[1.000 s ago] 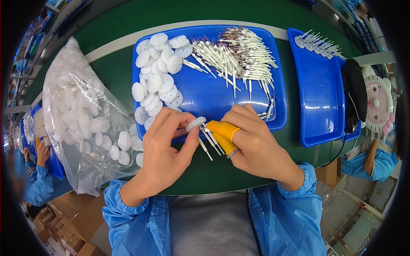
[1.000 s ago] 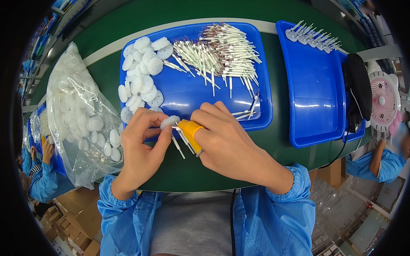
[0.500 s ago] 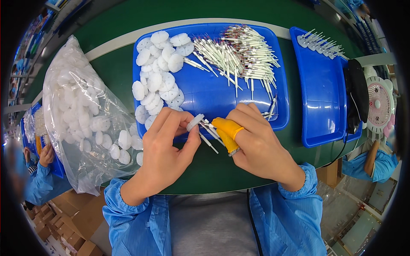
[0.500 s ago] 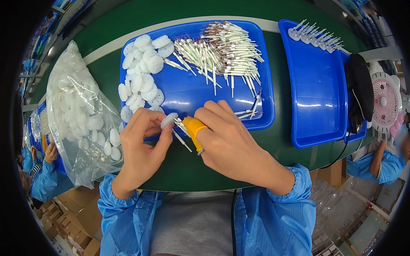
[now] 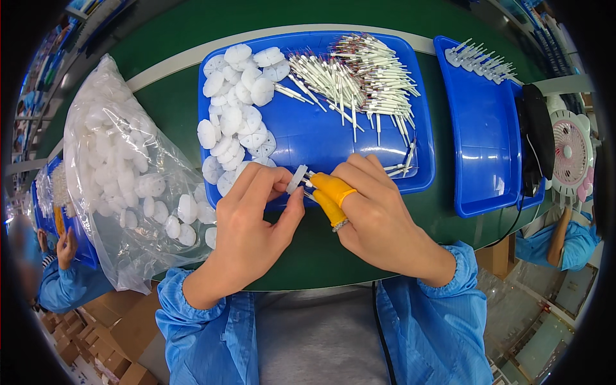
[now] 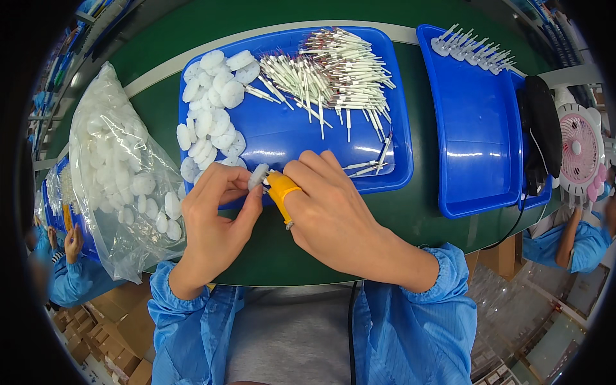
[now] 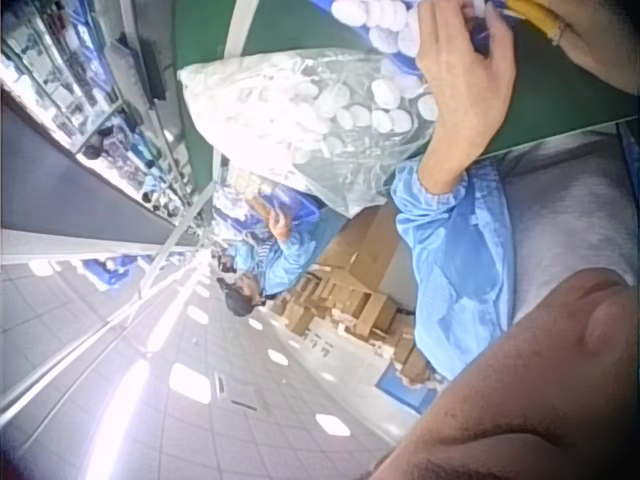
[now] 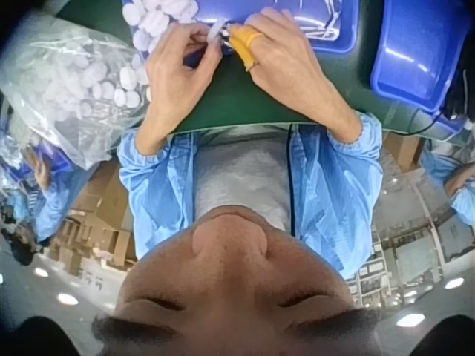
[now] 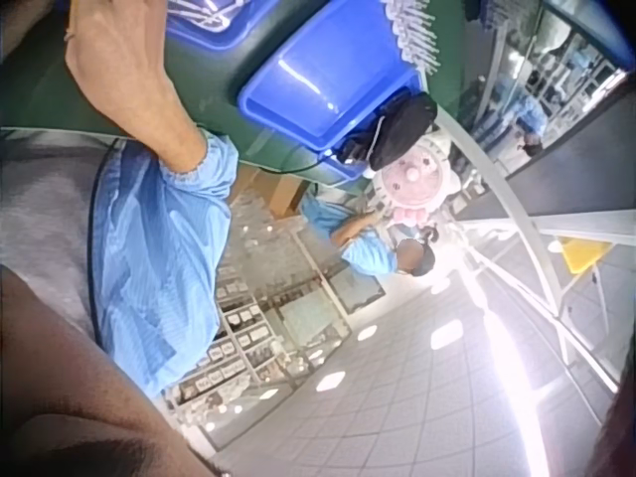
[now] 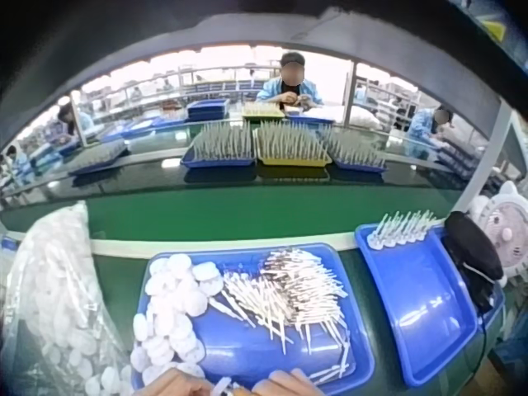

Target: The person assembles electronic components by inserting wire pins into circular plastic bases by hand and placing the completed parts onto a tray.

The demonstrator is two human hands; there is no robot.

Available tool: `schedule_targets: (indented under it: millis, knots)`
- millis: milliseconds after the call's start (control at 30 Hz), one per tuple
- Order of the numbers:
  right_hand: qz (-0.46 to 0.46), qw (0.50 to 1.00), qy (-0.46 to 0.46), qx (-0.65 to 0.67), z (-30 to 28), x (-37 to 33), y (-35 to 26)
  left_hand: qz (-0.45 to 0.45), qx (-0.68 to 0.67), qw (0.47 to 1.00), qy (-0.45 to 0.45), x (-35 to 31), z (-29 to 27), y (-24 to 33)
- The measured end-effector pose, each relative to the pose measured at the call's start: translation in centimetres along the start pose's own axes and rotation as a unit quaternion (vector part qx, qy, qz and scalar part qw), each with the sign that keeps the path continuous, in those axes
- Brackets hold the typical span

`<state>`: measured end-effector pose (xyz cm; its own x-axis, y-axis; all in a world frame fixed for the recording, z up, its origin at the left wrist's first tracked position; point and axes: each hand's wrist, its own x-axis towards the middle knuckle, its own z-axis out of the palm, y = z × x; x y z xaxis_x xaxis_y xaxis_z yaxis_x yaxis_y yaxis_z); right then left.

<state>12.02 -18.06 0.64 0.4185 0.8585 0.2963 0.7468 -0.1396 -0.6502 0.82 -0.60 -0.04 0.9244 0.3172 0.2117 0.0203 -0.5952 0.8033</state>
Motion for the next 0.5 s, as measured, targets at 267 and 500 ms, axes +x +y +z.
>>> schedule_targets:
  millis: [267,500]
  knots:
    - [0.001,0.996,0.077,0.035,1.5,-0.5,-0.2,0.026,0.022,0.999,-0.01,-0.2,-0.2,-0.2]
    - [-0.02,0.99,0.136,0.035,2.3,-0.6,-0.5,0.028,0.046,0.998,-0.029,-0.8,-0.5,0.6]
